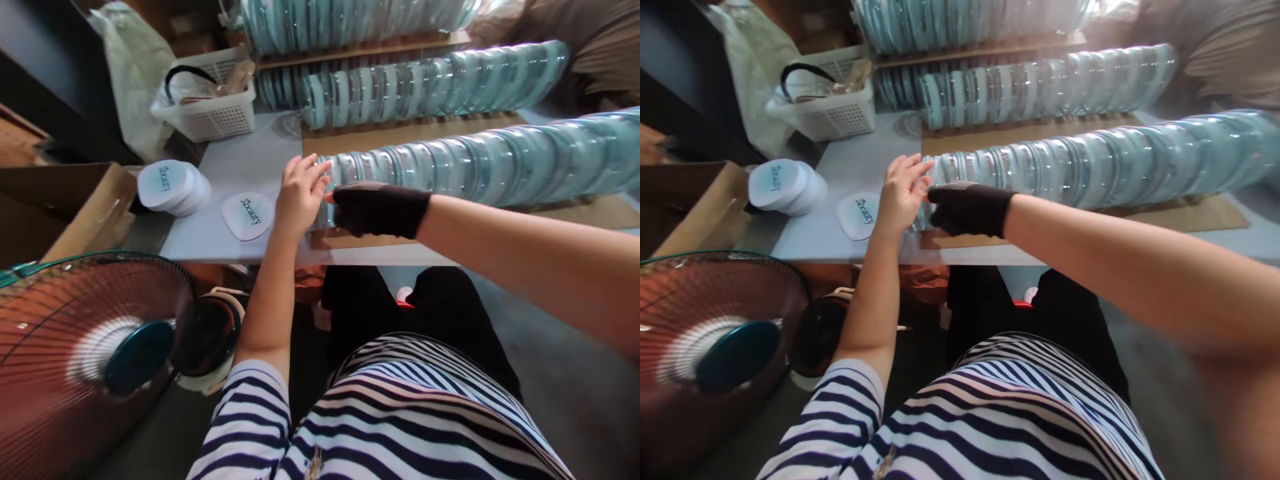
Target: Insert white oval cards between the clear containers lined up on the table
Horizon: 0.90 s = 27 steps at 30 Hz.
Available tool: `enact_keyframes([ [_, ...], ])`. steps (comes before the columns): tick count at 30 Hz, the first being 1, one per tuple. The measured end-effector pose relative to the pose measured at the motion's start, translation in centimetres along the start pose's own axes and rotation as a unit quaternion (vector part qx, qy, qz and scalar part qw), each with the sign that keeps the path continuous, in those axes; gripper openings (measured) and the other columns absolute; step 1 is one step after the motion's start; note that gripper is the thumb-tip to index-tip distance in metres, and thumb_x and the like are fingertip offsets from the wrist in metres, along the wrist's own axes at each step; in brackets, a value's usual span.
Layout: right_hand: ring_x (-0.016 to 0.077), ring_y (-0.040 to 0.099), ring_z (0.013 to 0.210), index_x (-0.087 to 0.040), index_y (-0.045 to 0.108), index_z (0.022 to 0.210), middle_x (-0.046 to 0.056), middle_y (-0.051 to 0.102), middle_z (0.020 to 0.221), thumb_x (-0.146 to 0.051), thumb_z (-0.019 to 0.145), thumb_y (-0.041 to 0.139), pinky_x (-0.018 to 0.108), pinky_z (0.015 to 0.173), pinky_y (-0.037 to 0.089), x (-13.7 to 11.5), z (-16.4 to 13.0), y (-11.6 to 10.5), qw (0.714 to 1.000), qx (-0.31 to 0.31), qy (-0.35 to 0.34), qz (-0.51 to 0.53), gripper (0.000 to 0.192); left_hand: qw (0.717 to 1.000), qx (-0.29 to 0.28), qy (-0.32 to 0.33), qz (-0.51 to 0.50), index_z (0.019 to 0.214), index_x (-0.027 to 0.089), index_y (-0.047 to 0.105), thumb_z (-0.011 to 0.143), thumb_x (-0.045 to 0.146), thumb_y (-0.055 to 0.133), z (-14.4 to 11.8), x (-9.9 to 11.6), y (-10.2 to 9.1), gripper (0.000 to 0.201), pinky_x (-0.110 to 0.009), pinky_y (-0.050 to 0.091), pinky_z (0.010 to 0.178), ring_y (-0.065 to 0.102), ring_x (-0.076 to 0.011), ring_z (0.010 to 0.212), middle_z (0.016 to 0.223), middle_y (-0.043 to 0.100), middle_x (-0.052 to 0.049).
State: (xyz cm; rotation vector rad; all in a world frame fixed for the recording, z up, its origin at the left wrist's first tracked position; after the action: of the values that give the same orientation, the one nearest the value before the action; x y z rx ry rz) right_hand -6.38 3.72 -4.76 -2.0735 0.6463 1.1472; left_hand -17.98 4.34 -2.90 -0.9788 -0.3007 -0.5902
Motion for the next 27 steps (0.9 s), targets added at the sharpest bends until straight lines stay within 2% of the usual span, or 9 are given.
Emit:
enact_keyframes([
  [3,0.0119,0.051,0.040,-0.014,0.058,0.073,0.005,0.062,0.054,-0.037,0.097,0.047,0.024,0.046,0.040,1.9,-0.4,0.1,0.989,-0.085,0.076,-0.093,0.035,1.000,0.000,0.004,0.022,0.128,0.025,0.064,0.100,0.035,0.047,0.0,1.1,0.1,0.035,-0.053,0.029,0.122,0.037,-0.0300,0.144,0.143,0.056,-0.006],
  [5,0.0147,0.056,0.045,-0.014,0.061,0.074,0.009,0.066,0.060,-0.035,0.095,0.050,0.026,0.050,0.040,1.1,-0.5,-1.6,0.958,-0.010,0.031,-0.285,0.032,0.999,0.018,0.000,0.027,0.132,0.027,0.060,0.100,0.036,0.045,-0.1,0.9,-0.6,0.037,-0.052,0.030,0.121,0.034,-0.0281,0.147,0.149,0.051,-0.005],
  [8,0.0225,0.064,0.060,-0.017,0.066,0.073,0.014,0.070,0.070,-0.041,0.094,0.049,0.029,0.053,0.034,-2.2,-1.8,-2.0,0.805,0.139,-0.126,-0.563,0.036,0.994,0.097,-0.042,0.034,0.144,0.030,0.047,0.102,0.034,0.037,-1.4,-2.8,-3.8,0.043,-0.048,0.033,0.120,0.032,-0.0224,0.149,0.159,0.037,-0.005],
  [10,0.0256,0.067,0.065,-0.021,0.068,0.076,0.011,0.071,0.071,-0.046,0.093,0.047,0.030,0.052,0.029,-2.7,-2.9,-0.8,0.750,0.160,-0.197,-0.611,0.037,0.986,0.125,-0.095,0.057,0.145,0.025,0.046,0.101,0.030,0.036,-3.2,-7.2,-5.8,0.045,-0.047,0.033,0.120,0.034,-0.0226,0.148,0.158,0.039,-0.009],
  [14,0.0245,0.069,0.069,-0.027,0.070,0.087,0.006,0.073,0.077,-0.045,0.090,0.049,0.032,0.052,0.034,-1.8,-4.4,3.1,0.776,0.056,-0.286,-0.559,0.028,0.973,-0.035,-0.189,0.124,0.130,0.013,0.062,0.091,0.028,0.054,-7.7,-14.0,-5.2,0.042,-0.054,0.035,0.117,0.043,-0.0321,0.141,0.146,0.054,-0.018],
  [20,0.0285,0.066,0.107,-0.023,0.064,0.127,0.011,0.068,0.126,-0.034,0.088,0.056,0.037,0.078,0.053,-0.2,-2.4,13.2,0.789,-0.051,-0.376,-0.483,0.042,0.975,-0.092,-0.179,0.090,0.124,0.020,0.067,0.093,0.025,0.048,-13.0,-11.2,-5.2,0.037,-0.047,0.037,0.117,0.050,-0.0256,0.137,0.141,0.060,-0.011],
  [22,0.0341,0.052,0.131,-0.017,0.059,0.135,0.015,0.053,0.145,-0.028,0.084,0.063,0.046,0.101,0.047,0.1,-0.7,16.1,0.771,-0.031,-0.425,-0.473,0.052,0.978,-0.002,-0.208,0.027,0.120,0.021,0.068,0.095,0.029,0.046,-15.0,-10.3,-6.6,0.034,-0.044,0.039,0.116,0.053,-0.0233,0.133,0.136,0.063,-0.011],
  [24,0.0359,0.047,0.134,-0.014,0.063,0.130,0.016,0.052,0.147,-0.025,0.088,0.060,0.053,0.108,0.040,0.5,1.0,17.9,0.757,-0.014,-0.447,-0.476,0.043,0.936,0.193,-0.288,-0.066,0.116,0.022,0.067,0.095,0.034,0.050,-18.6,-11.2,-9.0,0.030,-0.036,0.048,0.106,0.062,-0.0192,0.119,0.123,0.068,-0.009],
  [27,0.0316,0.060,0.117,-0.016,0.068,0.120,0.015,0.062,0.135,-0.024,0.098,0.044,0.048,0.093,0.051,0.9,2.6,18.4,0.754,-0.013,-0.438,-0.489,0.034,0.758,0.380,-0.455,-0.271,0.098,0.022,0.065,0.092,0.044,0.054,-25.7,-14.1,-8.0,0.025,-0.020,0.051,0.063,0.064,-0.0113,0.071,0.082,0.067,-0.001],
])
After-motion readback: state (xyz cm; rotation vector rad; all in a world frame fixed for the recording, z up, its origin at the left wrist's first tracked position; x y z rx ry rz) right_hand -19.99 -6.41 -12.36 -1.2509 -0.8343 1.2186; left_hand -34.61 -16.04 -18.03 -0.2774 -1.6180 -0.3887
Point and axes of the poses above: each hand's wrist, its own z-axis towards the middle knuckle, its own y-axis out of the palm, x = y × z, the point moved 9 cm from there along z, towards the middle knuckle
